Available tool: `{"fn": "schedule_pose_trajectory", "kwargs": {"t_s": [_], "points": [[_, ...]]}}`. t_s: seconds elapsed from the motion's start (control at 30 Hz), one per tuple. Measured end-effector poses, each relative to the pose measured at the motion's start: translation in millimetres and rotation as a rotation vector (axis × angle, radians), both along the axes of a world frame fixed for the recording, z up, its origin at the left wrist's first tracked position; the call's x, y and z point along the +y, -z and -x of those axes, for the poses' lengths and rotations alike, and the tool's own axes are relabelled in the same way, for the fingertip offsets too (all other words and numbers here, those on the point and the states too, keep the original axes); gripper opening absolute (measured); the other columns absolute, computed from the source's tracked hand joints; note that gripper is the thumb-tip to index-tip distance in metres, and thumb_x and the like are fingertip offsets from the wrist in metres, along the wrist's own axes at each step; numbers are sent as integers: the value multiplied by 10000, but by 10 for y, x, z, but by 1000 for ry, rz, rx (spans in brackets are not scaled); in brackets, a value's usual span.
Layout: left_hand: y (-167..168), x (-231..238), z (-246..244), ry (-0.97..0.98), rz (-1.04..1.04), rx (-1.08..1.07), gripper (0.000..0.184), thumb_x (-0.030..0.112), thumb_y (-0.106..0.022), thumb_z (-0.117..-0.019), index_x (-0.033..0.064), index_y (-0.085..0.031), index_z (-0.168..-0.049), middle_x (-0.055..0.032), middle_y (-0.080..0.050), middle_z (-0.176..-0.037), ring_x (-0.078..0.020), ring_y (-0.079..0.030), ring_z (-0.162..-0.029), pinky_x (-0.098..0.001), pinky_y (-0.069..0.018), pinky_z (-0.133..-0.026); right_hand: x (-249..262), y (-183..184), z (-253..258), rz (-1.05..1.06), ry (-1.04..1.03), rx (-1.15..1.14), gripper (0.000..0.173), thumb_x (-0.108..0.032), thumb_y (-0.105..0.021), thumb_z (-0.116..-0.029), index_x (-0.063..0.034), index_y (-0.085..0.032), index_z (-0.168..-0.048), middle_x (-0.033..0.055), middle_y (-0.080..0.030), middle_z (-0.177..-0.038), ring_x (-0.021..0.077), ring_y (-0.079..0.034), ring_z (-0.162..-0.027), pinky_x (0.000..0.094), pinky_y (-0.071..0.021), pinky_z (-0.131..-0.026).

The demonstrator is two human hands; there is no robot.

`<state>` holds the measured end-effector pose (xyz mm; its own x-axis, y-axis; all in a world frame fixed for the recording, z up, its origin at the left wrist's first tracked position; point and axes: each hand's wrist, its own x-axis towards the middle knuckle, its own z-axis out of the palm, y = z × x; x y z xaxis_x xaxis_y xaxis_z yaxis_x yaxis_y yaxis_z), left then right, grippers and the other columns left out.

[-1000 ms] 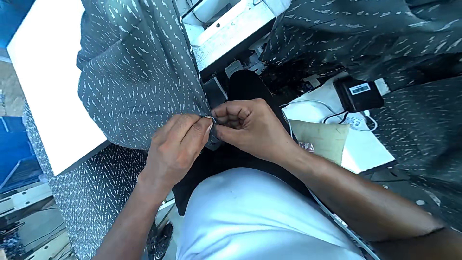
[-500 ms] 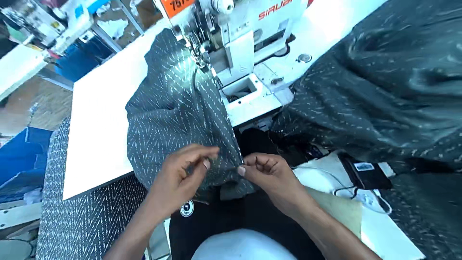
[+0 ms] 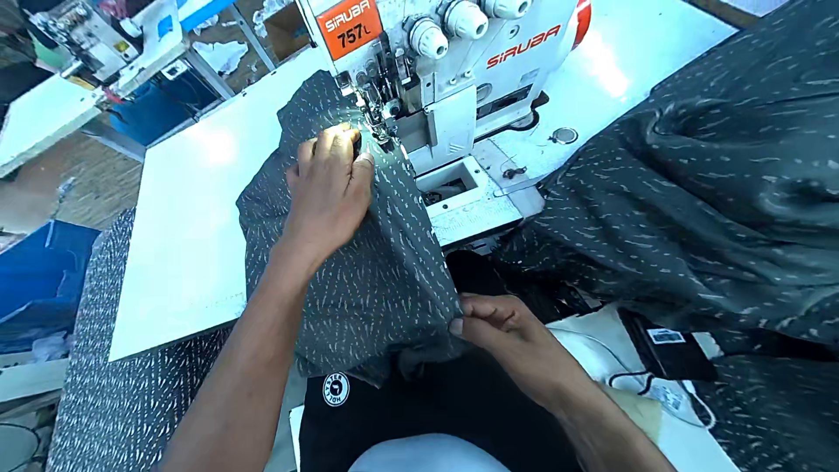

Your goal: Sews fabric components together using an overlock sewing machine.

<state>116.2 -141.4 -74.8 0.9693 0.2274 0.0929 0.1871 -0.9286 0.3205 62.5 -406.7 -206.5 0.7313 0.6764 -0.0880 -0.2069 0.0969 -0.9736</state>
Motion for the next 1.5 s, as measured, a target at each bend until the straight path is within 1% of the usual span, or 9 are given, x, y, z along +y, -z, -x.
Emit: {"fn": "schedule_pose_trajectory", "kwargs": {"t_s": [0.17, 0.33, 0.83, 1.03, 1.13, 1.27, 1.4, 1.43, 1.5], "points": [[45, -118, 22, -51, -61, 34, 588, 420, -281, -1061, 157, -447, -1559, -49, -388, -1631, -288, -299, -1516, -653, -228, -1130, 24, -14, 11, -5, 50, 109, 87, -161, -659, -902, -114, -726, -930, 17, -664, -790, 93, -629, -725, 252, -534, -653], [86, -4, -188, -90, -66, 80, 646, 461, -253, -1058, 151, -347, -1617, -45, -283, -1691, -294, -204, -1567, -700, -137, -1180, 179, -160, -170, -30, 103, 102, 378, -96, -675, -849, -147, -596, -1216, 41, -638, -818, 126, -621, -710, 268, -541, -638], [-42, 600, -1135, -225, -190, 229, 649, 402, -192, -1101, 39, -206, -1639, -140, -120, -1726, -357, -52, -1595, -755, 9, -1178, 927, -686, -1066, -45, 202, -97, 520, -30, -610, -897, -108, -464, -1390, 32, -630, -765, 115, -597, -600, 266, -515, -543], [-29, 915, -1500, -285, -264, 243, 670, 434, -277, -1090, 38, -237, -1628, -175, -133, -1717, -420, -45, -1583, -816, -41, -1129, 1097, -830, -1188, 122, 373, -149, 460, -127, -636, -893, -145, -523, -1338, 21, -636, -677, 113, -590, -513, 276, -507, -485], [-2, 1021, -1543, -293, -297, -61, 664, 421, -323, -1057, 0, -356, -1569, -242, -294, -1649, -442, -207, -1547, -767, -130, -1156, 1099, -849, -1199, 167, 379, -162, 472, -157, -647, -898, -131, -521, -1352, 19, -643, -699, 115, -600, -544, 288, -518, -517], [60, 772, -316, -6, -26, -584, 574, 312, -465, -1076, -43, -402, -1522, -235, -410, -1566, -320, -403, -1459, -462, -358, -1201, 823, -750, -932, 157, 208, -256, 478, -155, -638, -911, -132, -486, -1364, 27, -711, -829, 145, -686, -642, 336, -597, -556], [989, -95, 1832, -283, 637, -557, 318, 271, -615, -1028, 77, -537, -1267, 51, -660, -1077, -45, -658, -889, -241, -580, -757, 298, -477, -718, 90, -123, -164, 419, -142, -701, -883, -125, -562, -1277, 10, -742, -947, 122, -727, -806, 305, -632, -676], [1251, -211, 2081, -435, 784, -454, 461, 301, -665, -982, 14, -512, -1309, -14, -663, -1097, -89, -679, -875, -276, -602, -724, 220, -440, -711, 66, -248, -139, 393, -144, -744, -874, -118, -621, -1247, -3, -748, -987, 102, -729, -867, 289, -640, -747], [1710, -243, 2236, -578, 965, -227, 1019, 488, -781, -849, -49, -264, -1545, -164, -527, -1430, -191, -635, -1186, -384, -591, -948, 208, -361, -689, 150, -439, -134, 244, -192, -796, -862, -128, -724, -1086, -38, -760, -911, 60, -725, -816, 268, -636, -739]]}}
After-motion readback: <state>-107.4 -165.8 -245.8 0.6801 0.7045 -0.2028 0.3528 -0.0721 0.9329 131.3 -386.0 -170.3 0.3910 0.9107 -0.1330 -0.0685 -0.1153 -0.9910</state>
